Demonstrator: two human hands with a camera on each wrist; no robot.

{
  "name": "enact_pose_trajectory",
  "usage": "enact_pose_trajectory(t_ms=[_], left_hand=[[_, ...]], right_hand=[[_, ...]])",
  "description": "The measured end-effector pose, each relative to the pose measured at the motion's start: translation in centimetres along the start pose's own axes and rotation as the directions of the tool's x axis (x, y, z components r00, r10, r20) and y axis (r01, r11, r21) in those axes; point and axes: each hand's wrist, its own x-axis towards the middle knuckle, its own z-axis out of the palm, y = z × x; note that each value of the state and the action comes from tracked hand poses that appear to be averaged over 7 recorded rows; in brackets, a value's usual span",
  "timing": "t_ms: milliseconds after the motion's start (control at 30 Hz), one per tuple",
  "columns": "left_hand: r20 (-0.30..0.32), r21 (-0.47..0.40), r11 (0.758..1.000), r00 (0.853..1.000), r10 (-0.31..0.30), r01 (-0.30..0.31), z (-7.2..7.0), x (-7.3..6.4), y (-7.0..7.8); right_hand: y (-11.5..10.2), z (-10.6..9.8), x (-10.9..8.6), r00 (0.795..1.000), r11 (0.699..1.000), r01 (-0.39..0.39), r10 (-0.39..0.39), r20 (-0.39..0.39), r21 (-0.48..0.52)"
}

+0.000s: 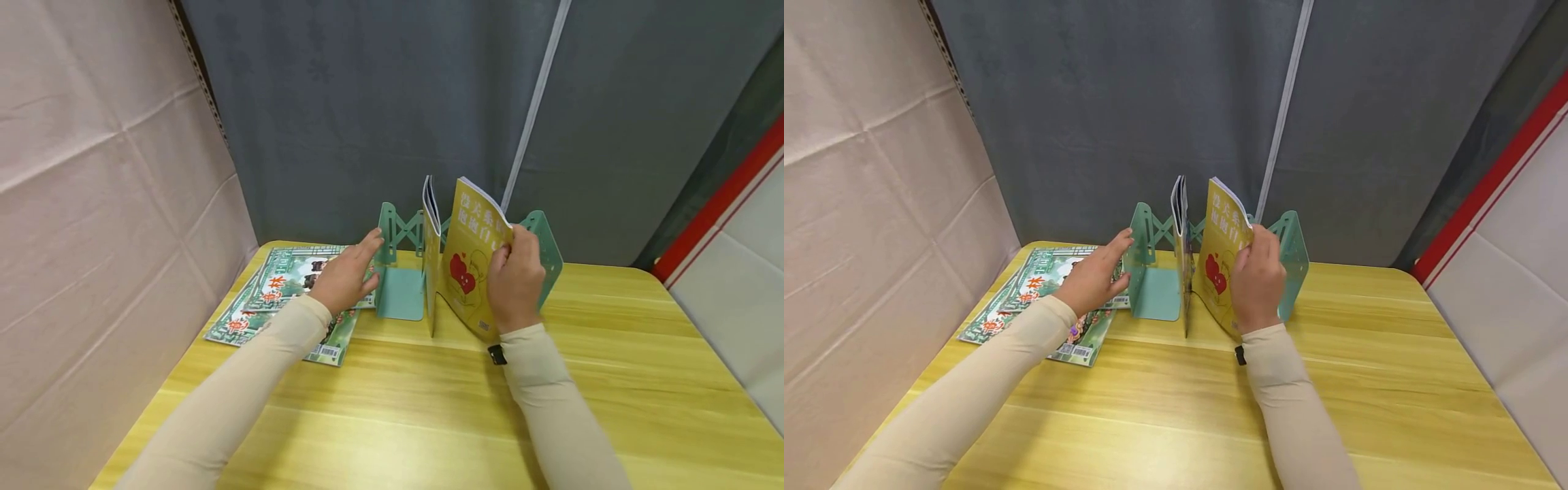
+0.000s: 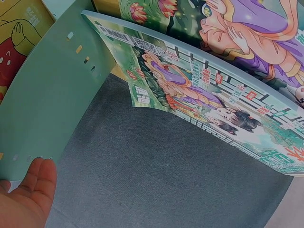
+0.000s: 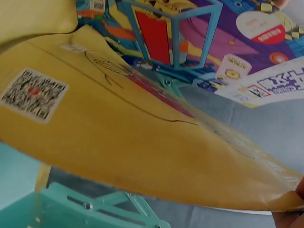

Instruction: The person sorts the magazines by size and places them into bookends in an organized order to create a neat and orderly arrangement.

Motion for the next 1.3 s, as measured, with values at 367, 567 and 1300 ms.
enact_pose_trajectory(t_ms=[367,567,1300], left_hand=[[0.003,0.002,1.0,1.0,-0.006,0.006,0.0,-0.1,0.2],[0.003,-0.003,1.0,1.0,-0.012,0.012,0.0,-0.1,0.2],[-0.014,0.012,1.0,1.0,0.004,-0.003,0.1,-0.1,0.1]], right_hand=[[-1.3,1.8,-1.0,1.0,0.997,0.005,-0.004,-0.015,0.082],[-2.1,2.5,-1.9,0.999,0.985,-0.017,0.009,0.047,0.169],[-2.8,1.8,-3.6,0.918,0.943,0.013,-0.143,0.371,0.332]])
